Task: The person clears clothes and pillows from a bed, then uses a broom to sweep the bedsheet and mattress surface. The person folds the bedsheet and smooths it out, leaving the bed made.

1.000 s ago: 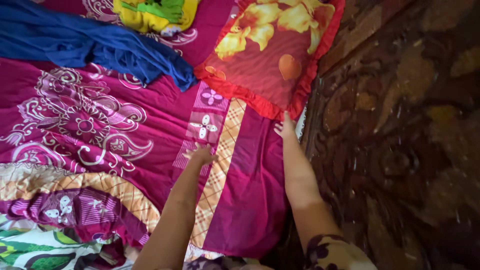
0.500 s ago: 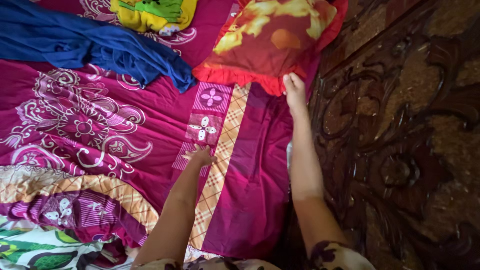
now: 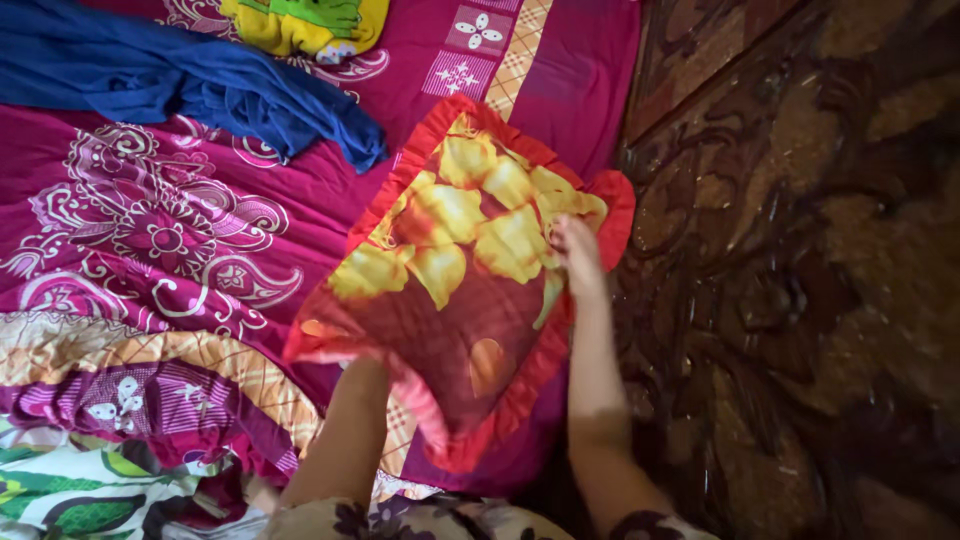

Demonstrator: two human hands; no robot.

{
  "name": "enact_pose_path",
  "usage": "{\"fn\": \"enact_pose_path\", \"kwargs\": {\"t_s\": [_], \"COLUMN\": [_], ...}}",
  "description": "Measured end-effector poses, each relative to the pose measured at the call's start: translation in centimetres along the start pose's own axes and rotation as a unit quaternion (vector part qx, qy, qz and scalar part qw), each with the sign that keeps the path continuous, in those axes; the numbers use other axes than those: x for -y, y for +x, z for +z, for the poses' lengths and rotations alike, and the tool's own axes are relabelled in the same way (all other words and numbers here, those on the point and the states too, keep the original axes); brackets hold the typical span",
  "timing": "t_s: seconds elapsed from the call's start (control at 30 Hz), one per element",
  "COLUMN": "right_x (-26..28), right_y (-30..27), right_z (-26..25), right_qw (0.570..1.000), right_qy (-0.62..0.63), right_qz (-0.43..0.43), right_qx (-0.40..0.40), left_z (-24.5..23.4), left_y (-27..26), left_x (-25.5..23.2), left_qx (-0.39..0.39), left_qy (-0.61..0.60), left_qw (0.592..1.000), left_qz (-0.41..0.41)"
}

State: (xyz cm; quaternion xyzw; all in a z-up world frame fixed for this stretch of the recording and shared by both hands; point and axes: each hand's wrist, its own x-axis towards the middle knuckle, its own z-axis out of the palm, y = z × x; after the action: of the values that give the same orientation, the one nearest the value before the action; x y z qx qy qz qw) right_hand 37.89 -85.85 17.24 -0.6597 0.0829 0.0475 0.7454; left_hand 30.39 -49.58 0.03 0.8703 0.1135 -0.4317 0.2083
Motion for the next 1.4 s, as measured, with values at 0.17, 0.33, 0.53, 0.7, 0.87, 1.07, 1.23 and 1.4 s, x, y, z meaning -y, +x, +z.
{"fn": "enact_pose_path", "kwargs": {"t_s": [0.17,0.33,0.53,0.7,0.87,1.07,1.23,1.4], "right_x": [-11.5,-11.2,-3.5,4.0,10.2,12.0,5.9,-0.9], "right_y": [-5.7,-6.6,-5.6,-14.4,-24.5,-29.1,-30.6,-34.8], "right_z": [1.5,5.0,15.0,29.4,40.6,51.3,64.1,78.4], "right_qw": [0.932,0.990,0.988,0.993,0.937,0.909,0.872,0.839], "right_qy": [-0.106,-0.059,-0.005,-0.051,-0.046,0.136,0.187,0.048], "right_qz": [0.253,-0.044,-0.149,-0.079,-0.217,-0.121,0.011,-0.033], "right_qx": [-0.238,-0.121,-0.043,0.069,0.270,0.374,0.452,0.541], "left_z": [1.2,2.7,8.1,5.4,-1.9,-7.6,-9.9,-9.6], "left_y": [-2.6,-6.8,-9.0,-11.8,-19.3,-26.1,-29.6,-32.8], "left_x": [3.2,9.2,18.3,26.4,36.9,52.2,64.2,70.3], "left_qx": [-0.029,-0.102,-0.226,-0.333,-0.327,-0.301,-0.319,-0.340], "left_qy": [-0.077,-0.191,-0.331,-0.488,-0.587,-0.723,-0.778,-0.801], "left_qw": [0.996,0.971,0.894,0.799,0.739,0.621,0.531,0.473], "left_qz": [0.034,0.099,0.201,0.109,0.032,0.033,0.106,0.140]}}
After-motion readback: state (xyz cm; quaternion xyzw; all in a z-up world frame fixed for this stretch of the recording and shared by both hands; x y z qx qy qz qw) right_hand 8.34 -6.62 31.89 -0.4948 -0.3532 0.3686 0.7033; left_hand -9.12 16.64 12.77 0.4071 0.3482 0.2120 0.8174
